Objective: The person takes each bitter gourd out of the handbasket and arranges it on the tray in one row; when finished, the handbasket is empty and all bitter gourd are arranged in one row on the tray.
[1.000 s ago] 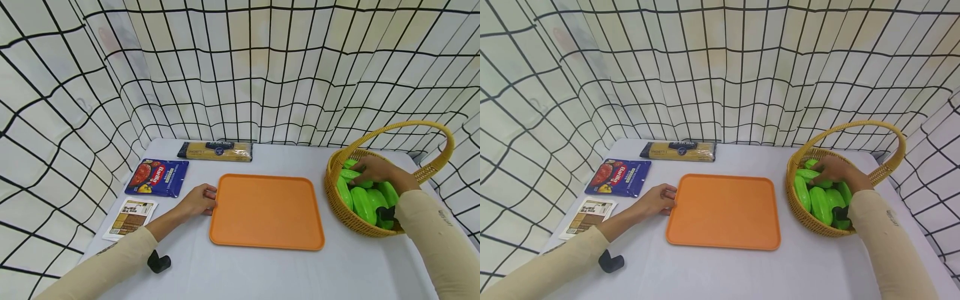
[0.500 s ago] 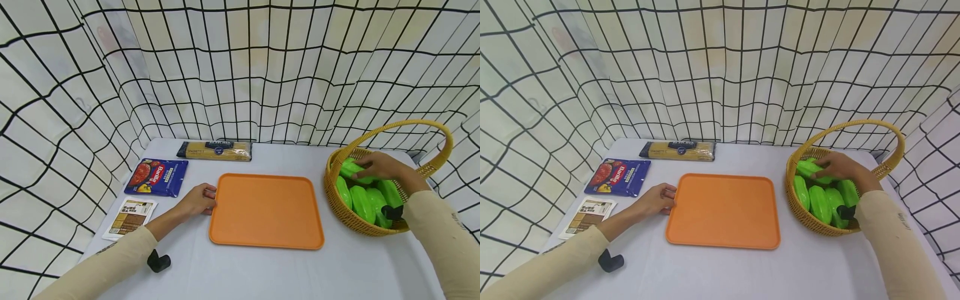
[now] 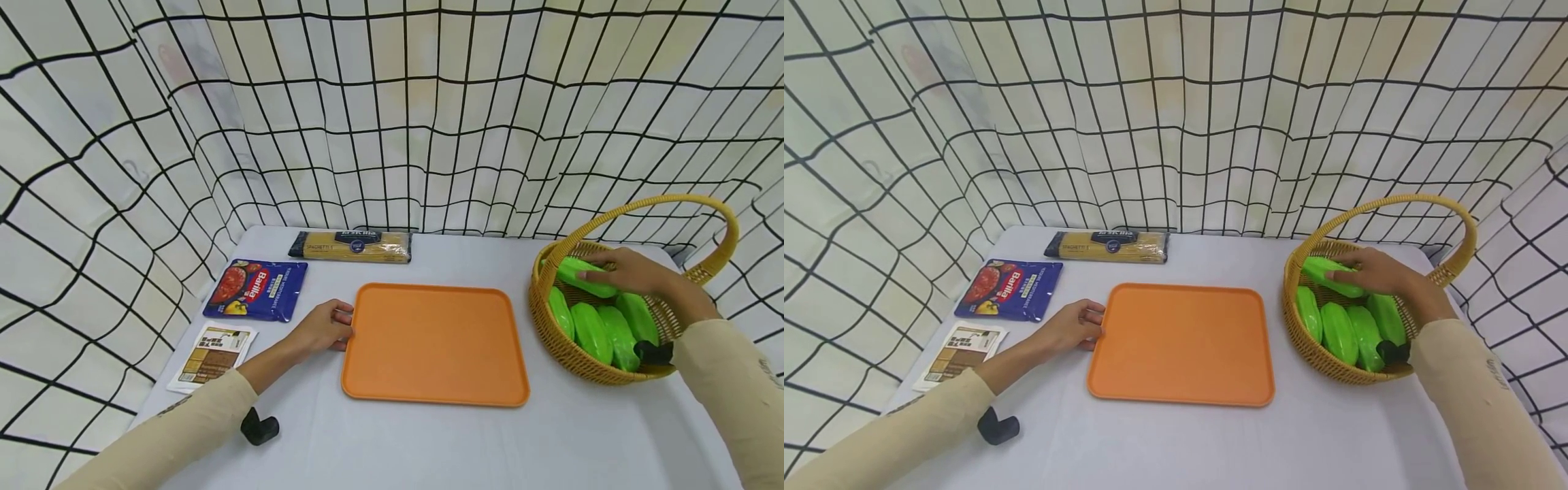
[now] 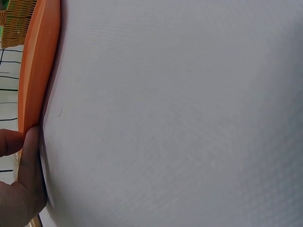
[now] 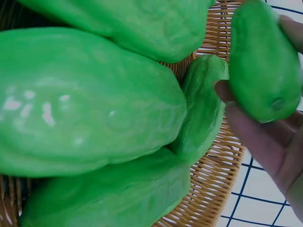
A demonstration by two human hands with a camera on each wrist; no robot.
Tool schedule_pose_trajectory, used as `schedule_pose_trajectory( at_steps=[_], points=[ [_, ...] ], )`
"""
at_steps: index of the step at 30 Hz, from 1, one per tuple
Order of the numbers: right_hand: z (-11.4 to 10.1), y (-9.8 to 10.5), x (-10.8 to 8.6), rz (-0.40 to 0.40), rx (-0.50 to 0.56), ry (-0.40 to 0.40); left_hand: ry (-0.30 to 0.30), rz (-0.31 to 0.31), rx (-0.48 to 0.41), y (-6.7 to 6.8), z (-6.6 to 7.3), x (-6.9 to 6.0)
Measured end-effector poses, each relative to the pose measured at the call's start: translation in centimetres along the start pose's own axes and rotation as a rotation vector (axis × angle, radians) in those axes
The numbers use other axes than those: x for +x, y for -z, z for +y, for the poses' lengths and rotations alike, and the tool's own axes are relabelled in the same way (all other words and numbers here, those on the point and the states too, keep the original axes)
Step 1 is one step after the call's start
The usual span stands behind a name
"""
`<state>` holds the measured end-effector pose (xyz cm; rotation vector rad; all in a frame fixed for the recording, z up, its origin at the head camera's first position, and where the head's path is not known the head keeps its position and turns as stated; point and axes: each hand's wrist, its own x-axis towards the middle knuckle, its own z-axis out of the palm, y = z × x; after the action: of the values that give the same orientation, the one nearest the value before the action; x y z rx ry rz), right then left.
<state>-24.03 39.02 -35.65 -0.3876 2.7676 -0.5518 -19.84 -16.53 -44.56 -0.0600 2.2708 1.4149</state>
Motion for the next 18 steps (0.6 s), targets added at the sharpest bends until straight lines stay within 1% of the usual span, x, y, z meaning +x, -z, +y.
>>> schedule_pose_trajectory(
  at_steps=[5, 7, 13, 18],
  points=[
    [-0.1, 0.1, -0.7, -0.017, 0.121, -0.030, 0.002, -0.001, -0.005, 0.0, -0.1, 0.1],
    [-0.1, 0.1, -1.0, -0.015, 0.140, -0.024, 0.003, -0.001, -0.003, 0.0, -0.1, 0.1],
    [0.1, 0.2, -2.1, 0.010, 0.131, -0.006, 0.001, -0.005, -0.002, 0.0, -0.1, 0.0],
    [0.3, 0.3, -3.1, 0.030, 0.074, 0.016, -0.002, -0.004, 0.002, 0.0, 0.0, 0.0]
  ],
)
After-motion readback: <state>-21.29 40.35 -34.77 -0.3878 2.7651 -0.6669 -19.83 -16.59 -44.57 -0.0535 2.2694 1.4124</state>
